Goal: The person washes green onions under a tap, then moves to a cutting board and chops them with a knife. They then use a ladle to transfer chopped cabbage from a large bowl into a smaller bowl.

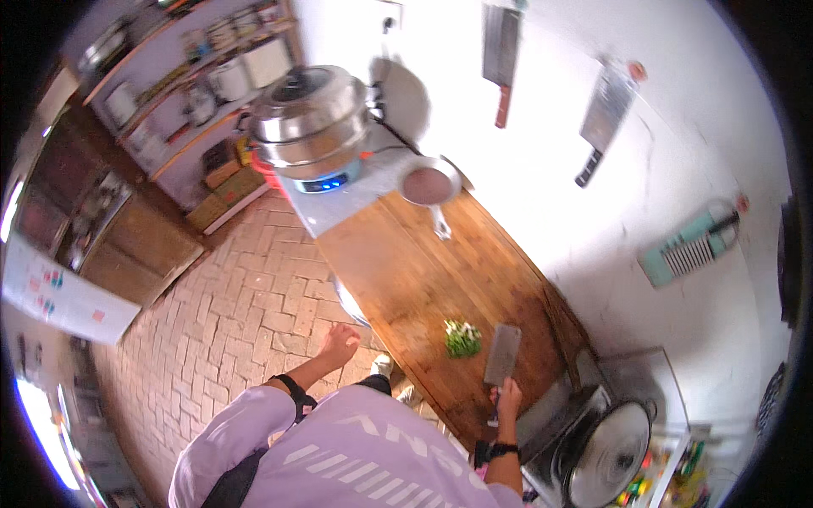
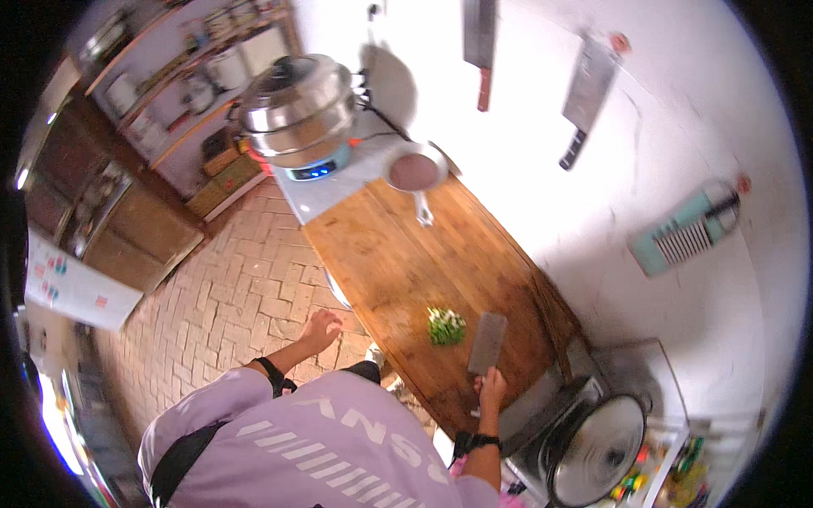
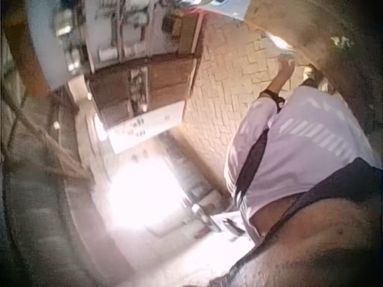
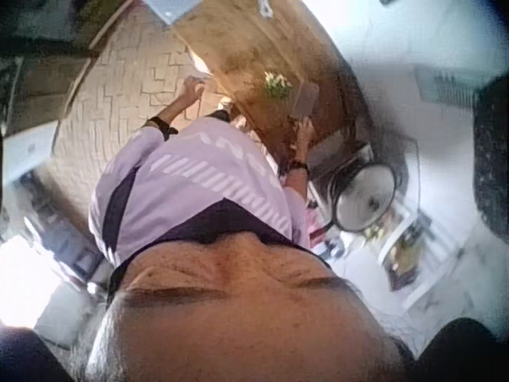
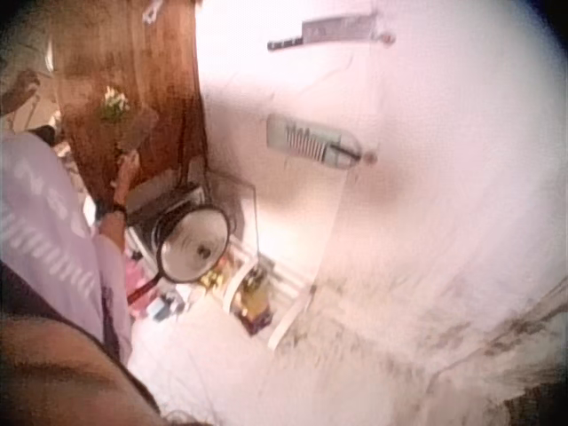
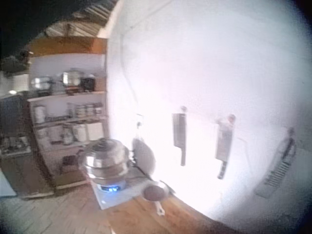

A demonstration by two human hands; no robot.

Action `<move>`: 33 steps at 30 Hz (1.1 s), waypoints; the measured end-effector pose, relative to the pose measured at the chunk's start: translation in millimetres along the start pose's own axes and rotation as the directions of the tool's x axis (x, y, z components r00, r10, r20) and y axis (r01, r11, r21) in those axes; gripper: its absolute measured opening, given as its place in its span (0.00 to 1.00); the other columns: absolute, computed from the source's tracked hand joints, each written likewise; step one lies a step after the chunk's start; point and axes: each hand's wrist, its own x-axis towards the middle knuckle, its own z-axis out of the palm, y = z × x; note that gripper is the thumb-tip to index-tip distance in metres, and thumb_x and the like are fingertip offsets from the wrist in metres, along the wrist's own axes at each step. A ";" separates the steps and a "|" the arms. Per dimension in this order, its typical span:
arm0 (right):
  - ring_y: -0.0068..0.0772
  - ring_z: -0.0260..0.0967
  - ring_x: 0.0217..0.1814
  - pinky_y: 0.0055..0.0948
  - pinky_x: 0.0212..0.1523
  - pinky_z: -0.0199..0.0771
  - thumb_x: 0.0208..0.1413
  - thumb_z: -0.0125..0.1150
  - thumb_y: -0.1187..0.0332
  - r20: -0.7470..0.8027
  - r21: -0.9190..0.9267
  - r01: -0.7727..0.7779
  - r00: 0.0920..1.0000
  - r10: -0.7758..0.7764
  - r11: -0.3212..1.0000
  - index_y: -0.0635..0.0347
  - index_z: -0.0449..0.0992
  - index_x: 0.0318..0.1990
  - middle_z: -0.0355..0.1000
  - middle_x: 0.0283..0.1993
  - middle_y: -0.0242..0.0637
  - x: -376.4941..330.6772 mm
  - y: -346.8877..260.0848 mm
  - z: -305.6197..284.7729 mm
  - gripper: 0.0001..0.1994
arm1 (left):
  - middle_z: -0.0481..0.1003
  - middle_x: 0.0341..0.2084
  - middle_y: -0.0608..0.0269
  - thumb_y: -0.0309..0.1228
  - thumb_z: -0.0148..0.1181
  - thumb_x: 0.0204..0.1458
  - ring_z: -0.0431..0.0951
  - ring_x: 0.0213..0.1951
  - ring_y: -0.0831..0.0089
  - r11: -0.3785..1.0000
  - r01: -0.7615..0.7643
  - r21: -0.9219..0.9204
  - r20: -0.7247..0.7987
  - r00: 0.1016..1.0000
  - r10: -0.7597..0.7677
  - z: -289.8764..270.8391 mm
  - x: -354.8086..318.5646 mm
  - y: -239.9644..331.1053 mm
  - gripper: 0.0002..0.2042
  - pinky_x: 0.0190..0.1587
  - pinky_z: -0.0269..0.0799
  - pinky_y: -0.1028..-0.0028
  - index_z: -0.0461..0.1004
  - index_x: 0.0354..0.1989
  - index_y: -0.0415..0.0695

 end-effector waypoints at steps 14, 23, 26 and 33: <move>0.49 0.64 0.45 0.44 0.48 0.65 0.53 0.62 0.72 -0.229 -0.788 0.096 0.872 -0.434 0.608 0.66 0.69 0.38 0.65 0.43 0.47 -10.5 -42.3 15.6 0.10 | 0.72 0.37 0.48 0.34 0.60 0.42 0.75 0.40 0.48 0.724 0.617 0.310 0.100 0.736 -0.670 -36.4 -234.2 -164.3 0.08 0.45 0.72 0.56 0.76 0.31 0.47; 0.60 0.57 0.65 0.56 0.61 0.60 0.51 0.62 0.58 0.527 -0.733 0.677 0.512 -0.678 -0.059 0.52 0.68 0.61 0.56 0.67 0.56 -84.4 -54.1 214.6 0.29 | 0.67 0.51 0.48 0.43 0.70 0.41 0.69 0.53 0.51 0.362 0.928 -0.087 0.049 0.367 -0.929 -27.0 -429.1 -244.8 0.24 0.52 0.70 0.57 0.77 0.49 0.49; 0.60 0.55 0.66 0.56 0.60 0.61 0.51 0.64 0.55 0.652 -0.611 0.788 0.557 -0.514 0.079 0.52 0.65 0.63 0.53 0.70 0.55 -134.6 -43.2 322.2 0.32 | 0.76 0.35 0.56 0.42 0.70 0.44 0.76 0.38 0.59 0.320 0.854 -0.410 0.133 0.403 -0.906 -41.0 -512.6 -271.2 0.21 0.41 0.75 0.60 0.77 0.45 0.45; 0.54 0.67 0.54 0.49 0.49 0.70 0.49 0.65 0.60 0.855 -0.290 0.947 0.321 -0.407 0.138 0.56 0.67 0.56 0.70 0.52 0.47 -209.0 -5.8 455.3 0.26 | 0.76 0.30 0.56 0.40 0.66 0.44 0.76 0.34 0.58 0.029 0.942 -0.335 0.327 0.145 -0.934 -54.4 -627.8 -281.4 0.15 0.36 0.73 0.59 0.77 0.38 0.46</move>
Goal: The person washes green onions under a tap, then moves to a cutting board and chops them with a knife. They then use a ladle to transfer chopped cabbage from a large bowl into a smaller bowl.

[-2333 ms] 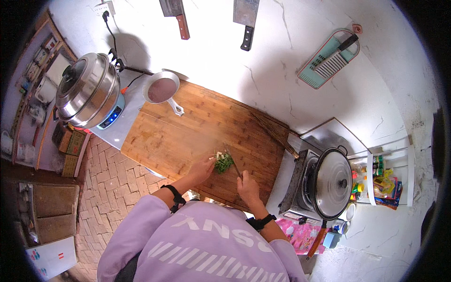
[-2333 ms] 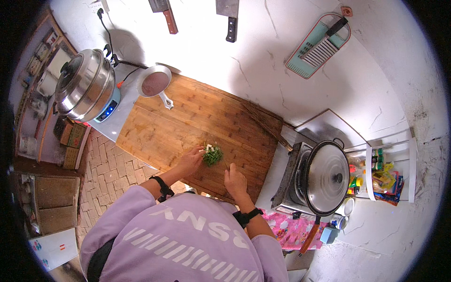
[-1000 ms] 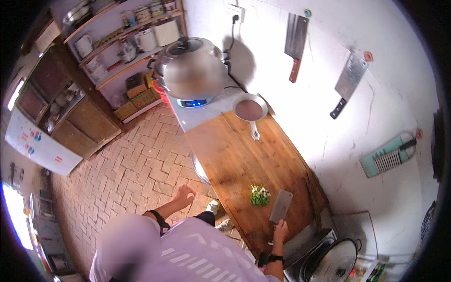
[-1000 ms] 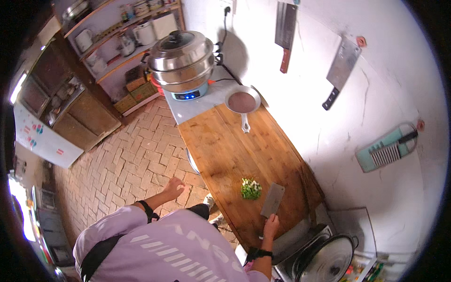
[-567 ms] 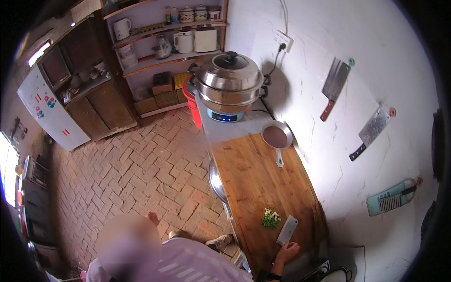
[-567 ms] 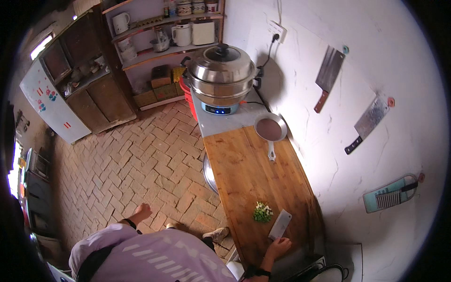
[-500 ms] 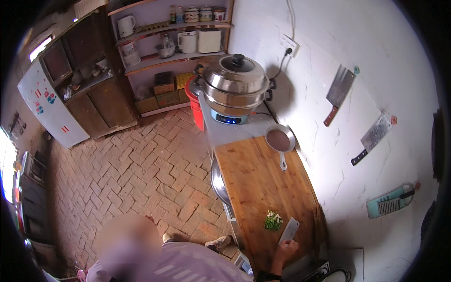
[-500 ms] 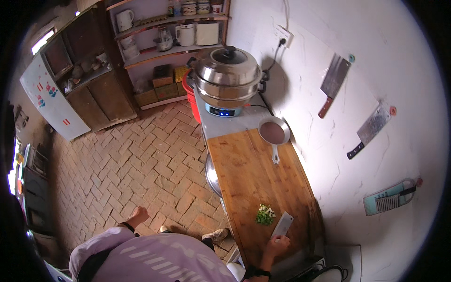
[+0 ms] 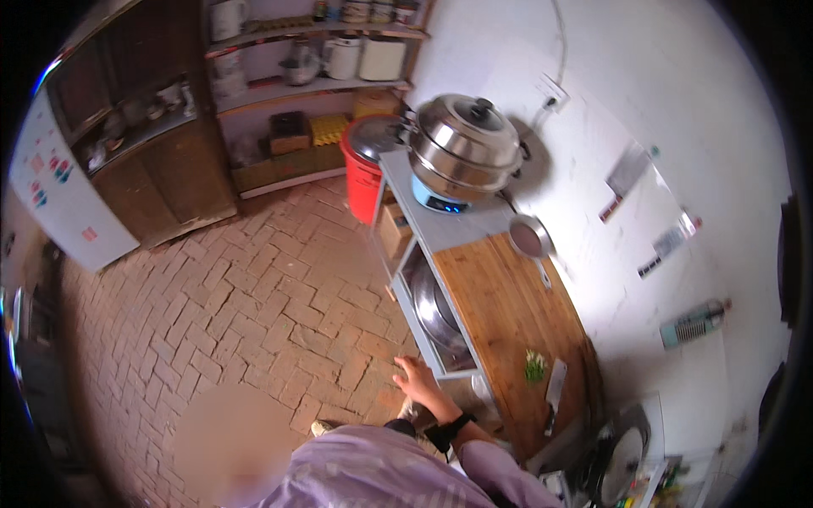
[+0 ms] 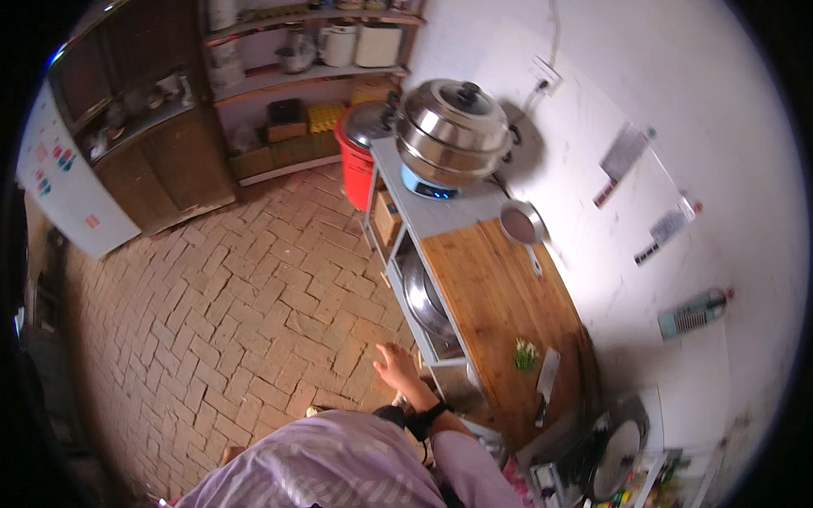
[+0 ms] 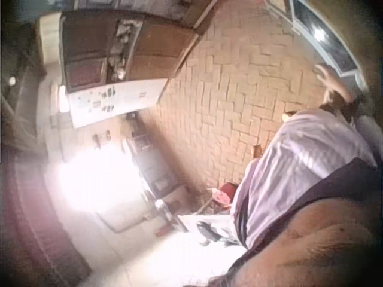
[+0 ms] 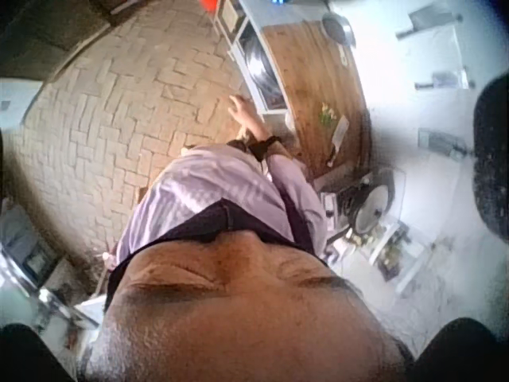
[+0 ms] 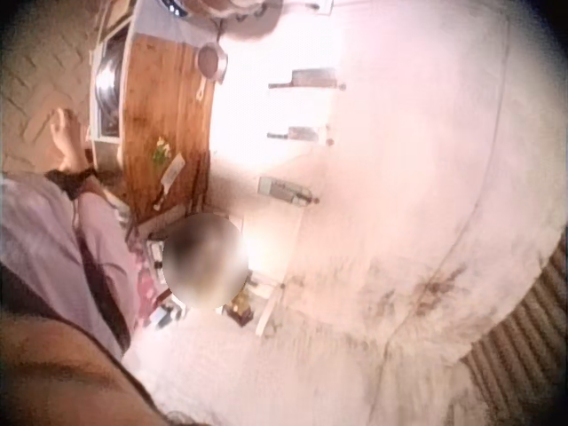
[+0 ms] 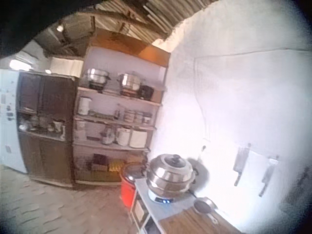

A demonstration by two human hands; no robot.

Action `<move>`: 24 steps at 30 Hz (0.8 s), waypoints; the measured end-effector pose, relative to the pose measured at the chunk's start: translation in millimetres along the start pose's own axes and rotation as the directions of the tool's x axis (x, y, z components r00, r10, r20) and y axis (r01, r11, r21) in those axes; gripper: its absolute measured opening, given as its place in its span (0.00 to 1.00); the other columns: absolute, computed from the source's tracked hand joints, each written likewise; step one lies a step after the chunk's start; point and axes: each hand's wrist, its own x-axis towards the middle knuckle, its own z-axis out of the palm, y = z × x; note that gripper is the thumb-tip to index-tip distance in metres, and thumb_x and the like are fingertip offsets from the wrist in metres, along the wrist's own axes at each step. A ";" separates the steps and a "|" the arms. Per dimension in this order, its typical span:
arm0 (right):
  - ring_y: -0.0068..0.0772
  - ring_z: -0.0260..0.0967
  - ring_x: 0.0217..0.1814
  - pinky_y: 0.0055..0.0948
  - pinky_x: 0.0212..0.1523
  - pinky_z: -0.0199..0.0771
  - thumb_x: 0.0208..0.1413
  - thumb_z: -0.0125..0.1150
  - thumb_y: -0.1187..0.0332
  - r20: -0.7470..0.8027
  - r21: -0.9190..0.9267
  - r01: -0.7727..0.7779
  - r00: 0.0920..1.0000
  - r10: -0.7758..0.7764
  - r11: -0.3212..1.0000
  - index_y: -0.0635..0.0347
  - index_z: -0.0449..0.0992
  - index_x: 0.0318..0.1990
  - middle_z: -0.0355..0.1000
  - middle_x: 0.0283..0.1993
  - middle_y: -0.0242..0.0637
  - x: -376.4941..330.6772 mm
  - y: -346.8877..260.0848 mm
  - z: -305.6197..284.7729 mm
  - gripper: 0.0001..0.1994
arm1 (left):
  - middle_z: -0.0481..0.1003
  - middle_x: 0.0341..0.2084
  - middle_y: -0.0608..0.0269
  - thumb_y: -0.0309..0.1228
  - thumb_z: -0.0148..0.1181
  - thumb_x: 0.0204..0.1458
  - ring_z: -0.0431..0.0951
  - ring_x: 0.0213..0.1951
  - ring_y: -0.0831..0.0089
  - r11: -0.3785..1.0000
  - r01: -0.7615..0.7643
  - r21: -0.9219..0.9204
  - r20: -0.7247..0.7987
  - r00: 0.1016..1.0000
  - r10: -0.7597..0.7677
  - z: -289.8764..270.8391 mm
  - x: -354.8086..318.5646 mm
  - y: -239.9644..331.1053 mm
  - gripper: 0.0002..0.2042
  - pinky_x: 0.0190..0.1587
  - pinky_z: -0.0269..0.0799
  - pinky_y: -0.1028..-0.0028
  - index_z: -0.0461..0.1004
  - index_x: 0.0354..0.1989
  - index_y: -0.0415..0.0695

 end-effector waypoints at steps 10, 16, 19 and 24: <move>0.55 0.67 0.54 0.46 0.55 0.68 0.51 0.59 0.62 -0.330 0.066 -0.808 0.537 0.777 0.586 0.63 0.69 0.54 0.71 0.50 0.53 -88.0 206.2 -192.6 0.23 | 0.76 0.23 0.56 0.37 0.62 0.43 0.77 0.28 0.58 0.961 -0.145 0.237 0.157 0.982 0.109 -6.3 54.0 120.2 0.07 0.28 0.72 0.59 0.77 0.26 0.48; 0.65 0.66 0.55 0.50 0.53 0.68 0.49 0.55 0.66 -0.483 0.258 -0.935 0.092 0.871 0.242 0.70 0.73 0.48 0.70 0.52 0.62 -261.7 390.4 -297.0 0.20 | 0.76 0.18 0.56 0.36 0.59 0.43 0.77 0.25 0.58 0.890 -0.247 0.384 0.130 0.968 0.213 15.0 95.5 263.6 0.06 0.24 0.71 0.58 0.77 0.20 0.49; 0.57 0.71 0.45 0.48 0.45 0.72 0.49 0.54 0.71 -0.492 0.102 -0.968 0.152 0.857 0.230 0.70 0.78 0.33 0.75 0.40 0.55 -350.4 480.4 -294.6 0.10 | 0.76 0.16 0.56 0.35 0.58 0.42 0.77 0.23 0.58 0.776 -0.276 0.567 0.137 0.961 0.241 26.9 105.5 342.4 0.08 0.22 0.70 0.58 0.77 0.16 0.49; 0.54 0.72 0.45 0.48 0.50 0.72 0.53 0.52 0.71 -0.381 -0.224 -0.974 0.054 0.923 -0.036 0.64 0.80 0.35 0.78 0.41 0.46 -428.3 547.8 -287.0 0.10 | 0.77 0.25 0.62 0.33 0.63 0.50 0.76 0.30 0.75 0.642 -0.704 0.304 0.094 0.692 0.715 96.8 41.7 495.3 0.09 0.35 0.75 0.71 0.75 0.34 0.41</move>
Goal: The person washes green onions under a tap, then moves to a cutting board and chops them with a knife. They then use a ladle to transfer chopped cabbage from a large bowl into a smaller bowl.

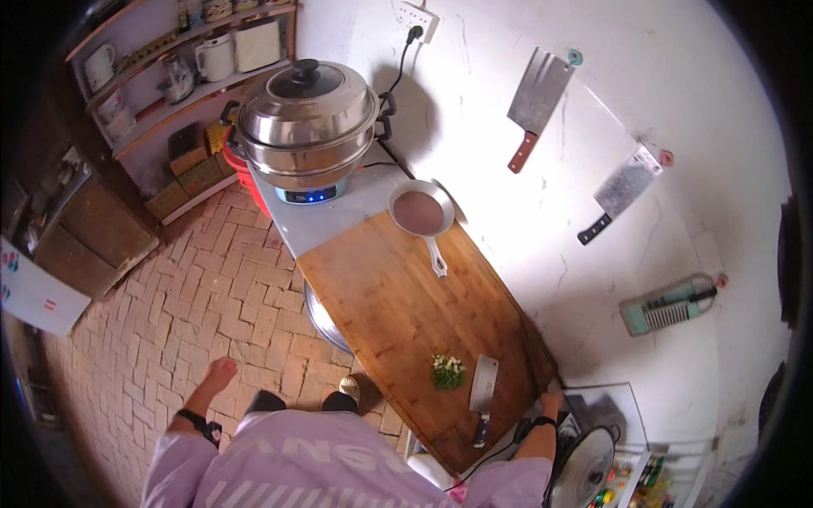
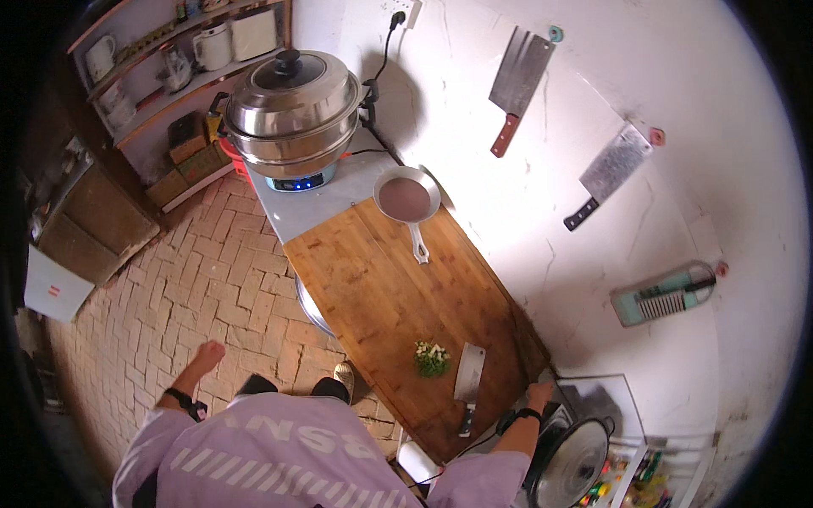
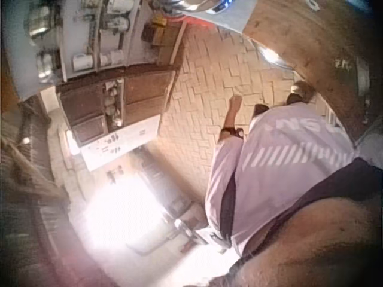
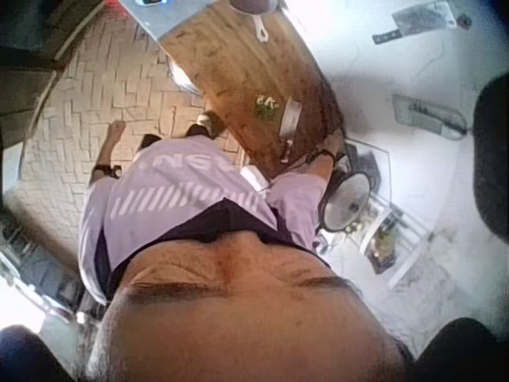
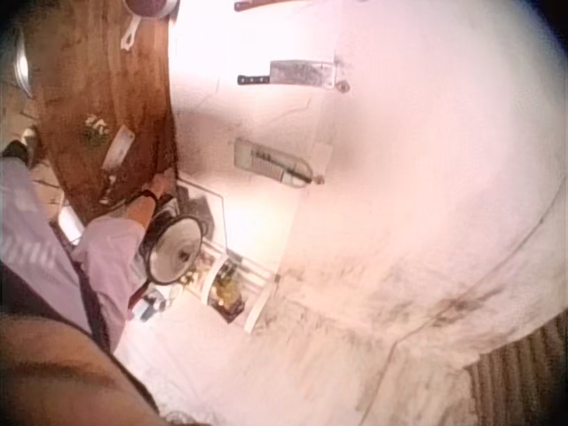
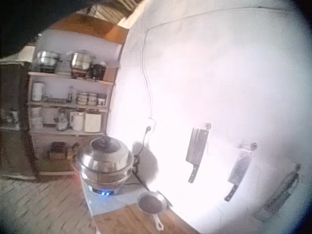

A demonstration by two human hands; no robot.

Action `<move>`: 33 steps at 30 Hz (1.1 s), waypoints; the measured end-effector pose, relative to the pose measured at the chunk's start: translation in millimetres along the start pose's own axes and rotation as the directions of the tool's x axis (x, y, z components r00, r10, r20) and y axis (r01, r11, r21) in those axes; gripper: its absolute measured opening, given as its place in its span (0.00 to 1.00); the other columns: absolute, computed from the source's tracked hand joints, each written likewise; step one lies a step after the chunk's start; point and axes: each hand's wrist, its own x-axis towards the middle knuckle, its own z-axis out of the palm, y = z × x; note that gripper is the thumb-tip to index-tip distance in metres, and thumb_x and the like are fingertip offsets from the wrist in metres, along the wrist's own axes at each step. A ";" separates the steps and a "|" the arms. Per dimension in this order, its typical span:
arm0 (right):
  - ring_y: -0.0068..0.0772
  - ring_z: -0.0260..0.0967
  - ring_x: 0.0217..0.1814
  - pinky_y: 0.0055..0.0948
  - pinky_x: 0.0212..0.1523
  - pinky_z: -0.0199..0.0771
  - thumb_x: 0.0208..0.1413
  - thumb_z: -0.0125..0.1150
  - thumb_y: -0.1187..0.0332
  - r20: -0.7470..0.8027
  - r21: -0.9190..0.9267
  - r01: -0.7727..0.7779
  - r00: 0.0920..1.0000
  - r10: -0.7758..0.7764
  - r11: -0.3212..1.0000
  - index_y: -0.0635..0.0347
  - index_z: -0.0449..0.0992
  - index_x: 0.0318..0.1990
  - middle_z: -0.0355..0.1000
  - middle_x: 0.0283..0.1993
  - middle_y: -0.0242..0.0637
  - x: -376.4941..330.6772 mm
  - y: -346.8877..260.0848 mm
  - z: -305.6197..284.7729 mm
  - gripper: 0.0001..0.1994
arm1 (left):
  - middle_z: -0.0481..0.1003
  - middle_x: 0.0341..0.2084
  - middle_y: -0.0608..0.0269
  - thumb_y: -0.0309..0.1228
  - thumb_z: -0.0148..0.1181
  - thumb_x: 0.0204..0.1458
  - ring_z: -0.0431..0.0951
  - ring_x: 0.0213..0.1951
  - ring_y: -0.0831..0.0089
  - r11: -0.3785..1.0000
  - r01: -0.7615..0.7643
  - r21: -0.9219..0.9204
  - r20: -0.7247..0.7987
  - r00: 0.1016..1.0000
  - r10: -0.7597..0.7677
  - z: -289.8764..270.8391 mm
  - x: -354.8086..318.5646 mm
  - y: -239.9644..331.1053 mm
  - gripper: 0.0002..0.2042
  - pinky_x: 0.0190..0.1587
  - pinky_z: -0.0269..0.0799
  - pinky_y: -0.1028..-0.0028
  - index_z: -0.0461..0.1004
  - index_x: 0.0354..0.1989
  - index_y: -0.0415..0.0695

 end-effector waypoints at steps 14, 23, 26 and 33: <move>0.56 0.73 0.41 0.50 0.42 0.74 0.50 0.58 0.68 -0.124 0.084 0.072 0.990 -0.062 0.994 0.60 0.67 0.50 0.75 0.38 0.53 -66.7 -60.3 -74.2 0.19 | 0.79 0.30 0.54 0.36 0.57 0.49 0.80 0.34 0.56 0.878 -0.377 0.293 0.378 0.890 0.255 -15.9 46.3 188.6 0.12 0.39 0.75 0.62 0.77 0.37 0.44; 0.21 0.67 0.24 0.23 0.23 0.66 0.63 0.56 0.61 0.010 0.967 0.096 0.911 -0.413 0.235 0.57 0.64 0.57 0.68 0.31 0.30 -244.2 -266.6 -299.2 0.19 | 0.79 0.31 0.52 0.37 0.57 0.49 0.80 0.35 0.56 0.925 -0.293 0.242 0.333 0.921 0.205 -50.0 65.0 140.5 0.12 0.40 0.75 0.62 0.77 0.39 0.44; 0.19 0.63 0.23 0.21 0.21 0.65 0.65 0.53 0.61 0.206 0.977 -0.132 0.765 -0.610 0.165 0.56 0.63 0.58 0.67 0.34 0.29 -304.8 -383.7 -312.4 0.18 | 0.79 0.32 0.52 0.37 0.58 0.49 0.80 0.37 0.57 0.946 -0.255 0.201 0.298 0.936 0.189 -61.7 54.6 111.0 0.14 0.41 0.76 0.63 0.78 0.41 0.43; 0.22 0.60 0.20 0.23 0.15 0.62 0.64 0.51 0.67 0.165 0.985 -0.152 0.681 -0.713 0.083 0.56 0.60 0.56 0.61 0.31 0.30 -270.0 -658.2 -228.6 0.15 | 0.80 0.33 0.53 0.38 0.60 0.50 0.81 0.38 0.60 0.975 -0.114 0.191 0.158 0.984 0.084 -98.3 23.9 46.6 0.15 0.42 0.76 0.64 0.77 0.43 0.43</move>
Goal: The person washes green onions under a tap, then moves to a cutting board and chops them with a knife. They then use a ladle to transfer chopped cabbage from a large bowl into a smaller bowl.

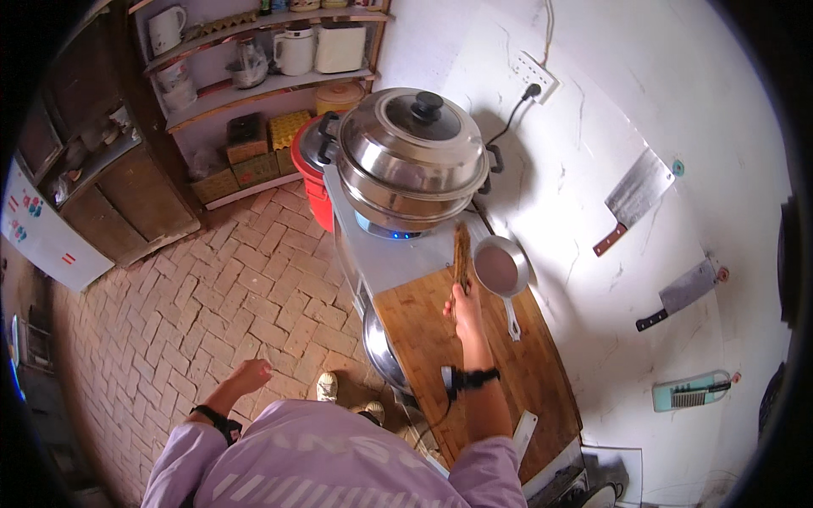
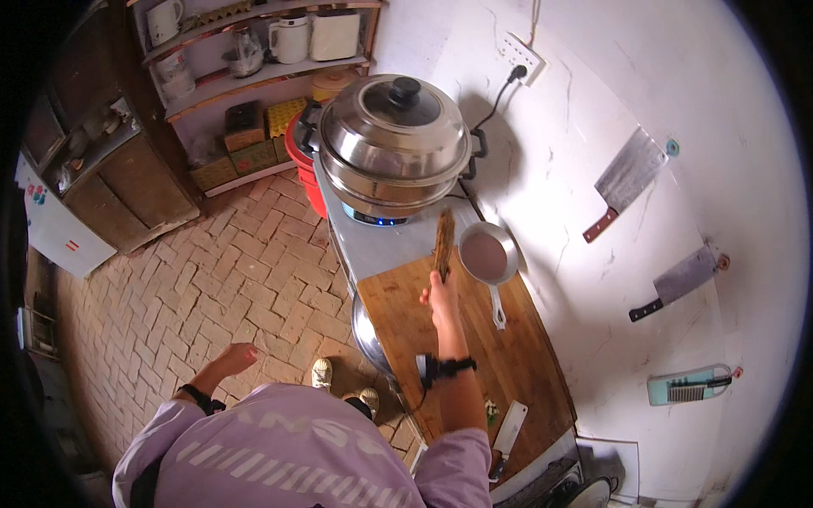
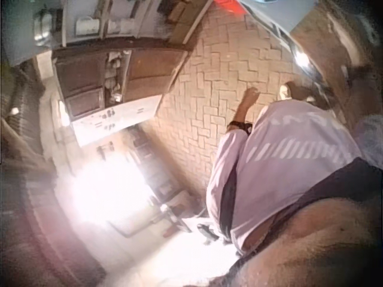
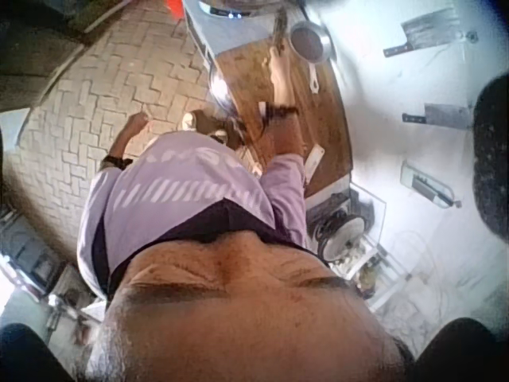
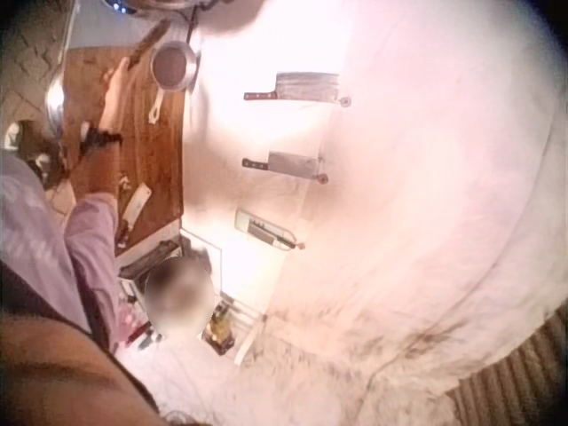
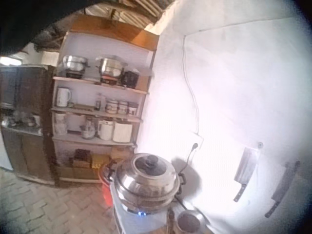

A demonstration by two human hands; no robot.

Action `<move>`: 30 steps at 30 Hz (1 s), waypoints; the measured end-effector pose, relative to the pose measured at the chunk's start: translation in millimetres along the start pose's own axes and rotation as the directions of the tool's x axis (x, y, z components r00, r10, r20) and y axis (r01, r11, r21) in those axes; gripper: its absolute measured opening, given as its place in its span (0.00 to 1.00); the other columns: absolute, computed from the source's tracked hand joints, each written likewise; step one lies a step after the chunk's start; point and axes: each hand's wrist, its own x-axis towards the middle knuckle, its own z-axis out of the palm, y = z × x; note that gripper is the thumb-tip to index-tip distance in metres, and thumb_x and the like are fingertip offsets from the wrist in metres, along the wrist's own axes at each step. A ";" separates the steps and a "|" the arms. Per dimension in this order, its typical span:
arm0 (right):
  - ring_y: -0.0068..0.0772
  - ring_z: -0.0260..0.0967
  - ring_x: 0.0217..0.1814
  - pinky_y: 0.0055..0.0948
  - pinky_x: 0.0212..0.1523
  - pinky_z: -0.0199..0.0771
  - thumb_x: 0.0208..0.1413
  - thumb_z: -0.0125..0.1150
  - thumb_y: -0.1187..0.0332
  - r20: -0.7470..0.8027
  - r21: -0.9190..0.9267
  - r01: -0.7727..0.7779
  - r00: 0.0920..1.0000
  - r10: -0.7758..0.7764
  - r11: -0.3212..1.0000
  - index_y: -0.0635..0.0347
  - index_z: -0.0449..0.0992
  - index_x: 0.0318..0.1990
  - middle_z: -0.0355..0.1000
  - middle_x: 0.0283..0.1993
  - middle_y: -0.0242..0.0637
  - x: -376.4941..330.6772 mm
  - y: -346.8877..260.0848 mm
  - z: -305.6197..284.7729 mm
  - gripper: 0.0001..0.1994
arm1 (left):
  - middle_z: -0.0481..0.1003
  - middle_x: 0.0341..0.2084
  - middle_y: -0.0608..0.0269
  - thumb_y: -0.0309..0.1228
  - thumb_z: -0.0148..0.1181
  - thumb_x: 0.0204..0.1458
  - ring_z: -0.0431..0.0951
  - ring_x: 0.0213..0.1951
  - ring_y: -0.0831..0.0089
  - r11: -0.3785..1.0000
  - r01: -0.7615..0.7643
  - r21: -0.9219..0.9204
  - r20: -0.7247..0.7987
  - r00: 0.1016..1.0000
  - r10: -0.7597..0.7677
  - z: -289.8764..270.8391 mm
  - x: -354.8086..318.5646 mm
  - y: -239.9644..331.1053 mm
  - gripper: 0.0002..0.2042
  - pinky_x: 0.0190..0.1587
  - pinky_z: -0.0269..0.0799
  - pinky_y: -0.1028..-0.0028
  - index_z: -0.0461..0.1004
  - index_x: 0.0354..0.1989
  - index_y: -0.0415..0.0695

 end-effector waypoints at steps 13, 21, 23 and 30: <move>0.23 0.67 0.18 0.25 0.12 0.63 0.61 0.52 0.65 0.060 -0.672 -0.088 0.983 0.173 0.736 0.59 0.67 0.49 0.71 0.30 0.34 75.7 13.9 12.6 0.12 | 0.80 0.36 0.55 0.38 0.59 0.50 0.80 0.40 0.59 0.927 0.343 -0.152 0.040 0.939 -0.341 0.4 -73.6 -46.0 0.16 0.42 0.76 0.62 0.77 0.46 0.46; 0.16 0.67 0.23 0.19 0.17 0.63 0.62 0.57 0.60 0.508 -0.426 -0.066 0.808 0.299 0.902 0.61 0.60 0.66 0.71 0.31 0.32 -95.1 7.9 36.6 0.28 | 0.80 0.36 0.53 0.38 0.58 0.51 0.81 0.40 0.58 0.974 0.195 -0.111 0.039 0.981 -0.192 6.2 -27.4 -39.4 0.15 0.43 0.76 0.62 0.77 0.45 0.45; 0.26 0.71 0.26 0.26 0.22 0.69 0.61 0.57 0.58 0.281 -0.579 -0.051 0.924 0.258 0.813 0.62 0.61 0.65 0.73 0.32 0.39 -89.7 21.2 34.8 0.28 | 0.80 0.36 0.54 0.38 0.59 0.51 0.81 0.40 0.58 0.983 0.141 -0.118 0.036 0.990 -0.137 0.7 -14.3 -34.2 0.15 0.43 0.76 0.62 0.77 0.46 0.45; 0.59 0.73 0.45 0.47 0.45 0.73 0.59 0.57 0.57 0.378 -0.737 0.362 0.921 -0.097 0.571 0.57 0.66 0.61 0.74 0.45 0.57 -68.9 81.3 108.8 0.25 | 0.80 0.34 0.53 0.37 0.59 0.50 0.81 0.39 0.58 0.997 0.011 -0.077 0.090 0.996 -0.004 1.1 20.7 -17.8 0.15 0.43 0.76 0.62 0.77 0.45 0.45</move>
